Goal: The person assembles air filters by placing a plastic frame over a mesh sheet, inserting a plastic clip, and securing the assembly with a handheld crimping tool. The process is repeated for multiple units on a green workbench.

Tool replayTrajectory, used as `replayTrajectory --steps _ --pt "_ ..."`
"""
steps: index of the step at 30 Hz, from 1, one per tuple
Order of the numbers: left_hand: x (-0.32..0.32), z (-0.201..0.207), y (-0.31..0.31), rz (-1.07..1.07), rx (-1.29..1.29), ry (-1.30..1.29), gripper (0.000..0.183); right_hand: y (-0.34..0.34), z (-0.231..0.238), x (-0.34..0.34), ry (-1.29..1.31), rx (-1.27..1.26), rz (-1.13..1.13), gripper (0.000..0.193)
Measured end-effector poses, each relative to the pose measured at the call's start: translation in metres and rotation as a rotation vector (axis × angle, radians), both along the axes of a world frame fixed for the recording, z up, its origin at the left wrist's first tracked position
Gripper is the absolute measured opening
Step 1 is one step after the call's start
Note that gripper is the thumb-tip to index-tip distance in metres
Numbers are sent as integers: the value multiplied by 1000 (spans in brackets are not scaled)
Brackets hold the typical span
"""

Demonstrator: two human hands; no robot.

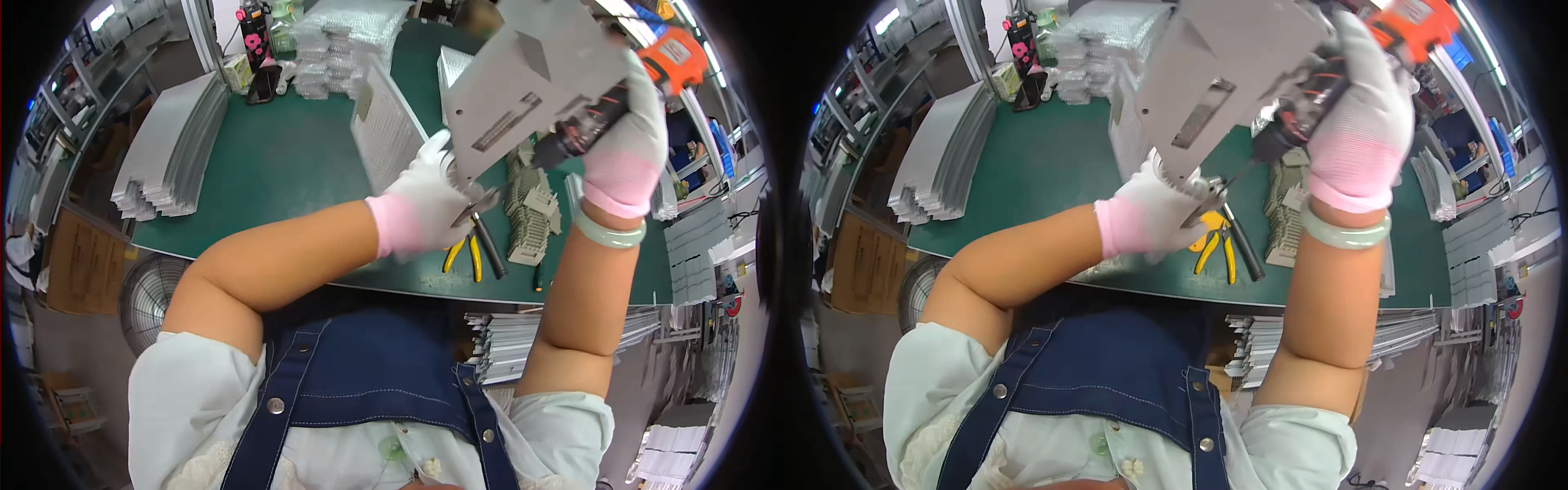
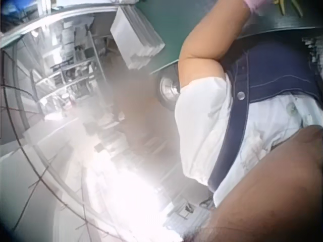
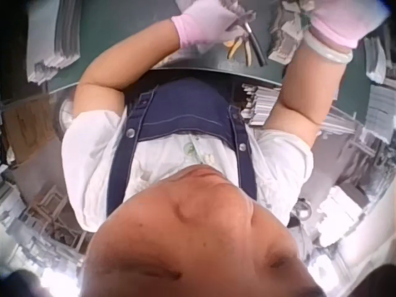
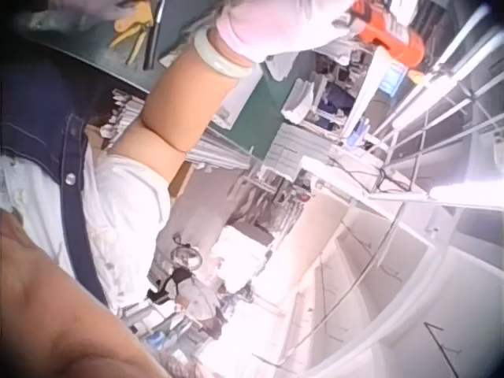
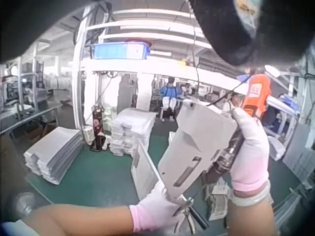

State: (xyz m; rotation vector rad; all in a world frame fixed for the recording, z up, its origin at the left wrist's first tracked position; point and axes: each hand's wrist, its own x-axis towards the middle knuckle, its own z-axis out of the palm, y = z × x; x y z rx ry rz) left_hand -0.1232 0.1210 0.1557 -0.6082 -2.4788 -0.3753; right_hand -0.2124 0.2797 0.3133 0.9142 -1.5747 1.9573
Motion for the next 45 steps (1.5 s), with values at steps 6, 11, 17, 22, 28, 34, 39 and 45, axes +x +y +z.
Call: replayTrajectory --steps 6,11,17,22,28,34,39,45 --pt "45 -20 4 -196 -584 -364 35 23 15 14 -104 -110 -63 24" --pt "-17 -57 -95 562 -356 -534 44 31 6 24 -164 -71 -70 28" --pt "-10 -95 -238 768 -200 -972 64 43 3 39 -145 -16 -145 22" --pt "12 23 -192 571 16 -601 51 67 -3 27 -159 35 -191 29" --pt "90 82 -54 65 -111 -186 19 84 -32 0 -156 75 -335 31" --pt "142 38 -7 -41 -46 -408 14 51 -70 26 -206 56 -336 30" --pt "137 30 1 20 -91 -405 15 26 -86 34 -232 -23 -204 28" --pt "125 27 7 73 -99 -387 16 28 -83 32 -224 -13 -198 25"
